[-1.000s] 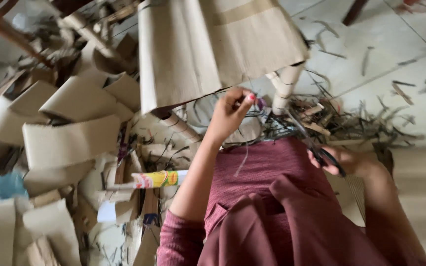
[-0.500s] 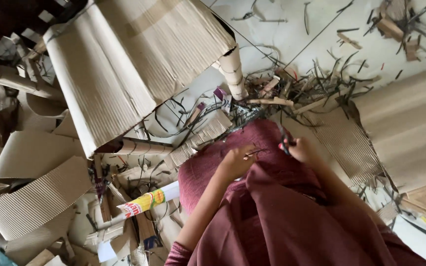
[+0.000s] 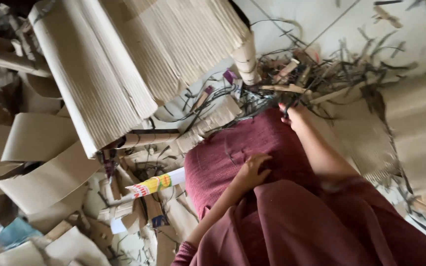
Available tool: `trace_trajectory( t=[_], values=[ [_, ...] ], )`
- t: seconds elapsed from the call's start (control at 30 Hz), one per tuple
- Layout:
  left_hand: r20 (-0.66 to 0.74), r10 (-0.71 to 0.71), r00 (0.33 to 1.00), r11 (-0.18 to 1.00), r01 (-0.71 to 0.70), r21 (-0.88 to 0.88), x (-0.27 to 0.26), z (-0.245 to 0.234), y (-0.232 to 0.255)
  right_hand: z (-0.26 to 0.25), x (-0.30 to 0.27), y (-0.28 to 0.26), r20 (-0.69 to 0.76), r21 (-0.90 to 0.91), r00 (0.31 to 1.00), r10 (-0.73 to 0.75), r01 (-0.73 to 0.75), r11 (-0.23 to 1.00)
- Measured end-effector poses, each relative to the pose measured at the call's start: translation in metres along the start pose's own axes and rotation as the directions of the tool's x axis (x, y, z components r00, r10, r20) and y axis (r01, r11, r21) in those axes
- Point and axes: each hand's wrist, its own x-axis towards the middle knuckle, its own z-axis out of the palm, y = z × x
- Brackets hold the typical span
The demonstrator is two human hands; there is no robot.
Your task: Wrapping a wooden chair seat with corrugated cardboard and securing it with plastic ties using scissors.
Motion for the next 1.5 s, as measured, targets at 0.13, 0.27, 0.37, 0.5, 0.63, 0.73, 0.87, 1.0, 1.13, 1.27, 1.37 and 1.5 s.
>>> trace_trajectory(
  t=[0.13,0.27,0.37,0.5,0.63,0.73,0.87,1.0,1.13,1.27,1.37,1.5],
  values=[
    [0.005,0.004,1.000,1.000,-0.004,-0.012,-0.009,-0.004,-0.011,0.054,0.018,-0.026,-0.078,-0.047,0.990,0.119,-0.123,0.991],
    [0.010,-0.070,0.997,0.989,0.071,-0.126,-0.018,-0.012,-0.017,0.077,0.042,-0.015,-0.279,-0.090,0.957,0.078,-0.107,0.990],
    [-0.106,-0.018,0.994,0.996,0.009,-0.084,-0.006,0.012,-0.056,0.069,0.025,-0.024,-0.163,0.066,0.981,0.109,-0.100,0.993],
    [-0.461,0.066,0.885,0.992,-0.009,0.125,0.033,-0.038,0.002,0.054,-0.064,-0.039,0.191,0.296,0.980,0.049,-0.105,0.949],
    [-0.398,-0.004,0.917,0.999,-0.013,-0.039,0.063,-0.062,0.035,0.032,-0.182,-0.072,0.197,0.241,0.980,0.012,-0.061,0.969],
    [-0.258,-0.043,0.965,0.999,0.050,0.022,0.069,-0.059,0.032,0.026,-0.175,-0.070,0.249,0.242,0.965,-0.083,0.021,0.970],
    [-0.340,-0.114,0.933,0.974,0.039,-0.222,0.053,-0.079,0.066,0.004,-0.197,-0.095,0.248,-0.038,0.959,-0.139,0.153,0.988],
    [-0.394,-0.343,0.853,0.892,0.163,-0.421,0.031,-0.101,0.078,0.003,-0.224,-0.087,0.273,-0.265,0.961,-0.044,0.119,0.957],
    [-0.450,-0.352,0.821,0.829,0.050,-0.557,0.019,-0.134,0.106,0.019,-0.231,-0.074,0.356,-0.431,0.934,-0.006,0.170,0.886],
    [-0.513,-0.345,0.786,0.832,0.002,-0.555,0.014,-0.164,0.141,0.044,-0.184,-0.049,0.432,-0.755,0.893,-0.128,0.435,0.490],
    [-0.545,-0.359,0.757,0.817,-0.027,-0.576,0.012,-0.174,0.149,0.058,-0.173,-0.033,0.500,-0.721,0.842,-0.203,0.535,0.440],
    [-0.573,-0.402,0.714,0.773,-0.072,-0.631,0.012,-0.179,0.153,0.062,-0.203,-0.043,0.590,-0.556,0.736,-0.332,0.669,0.494]
  ],
)
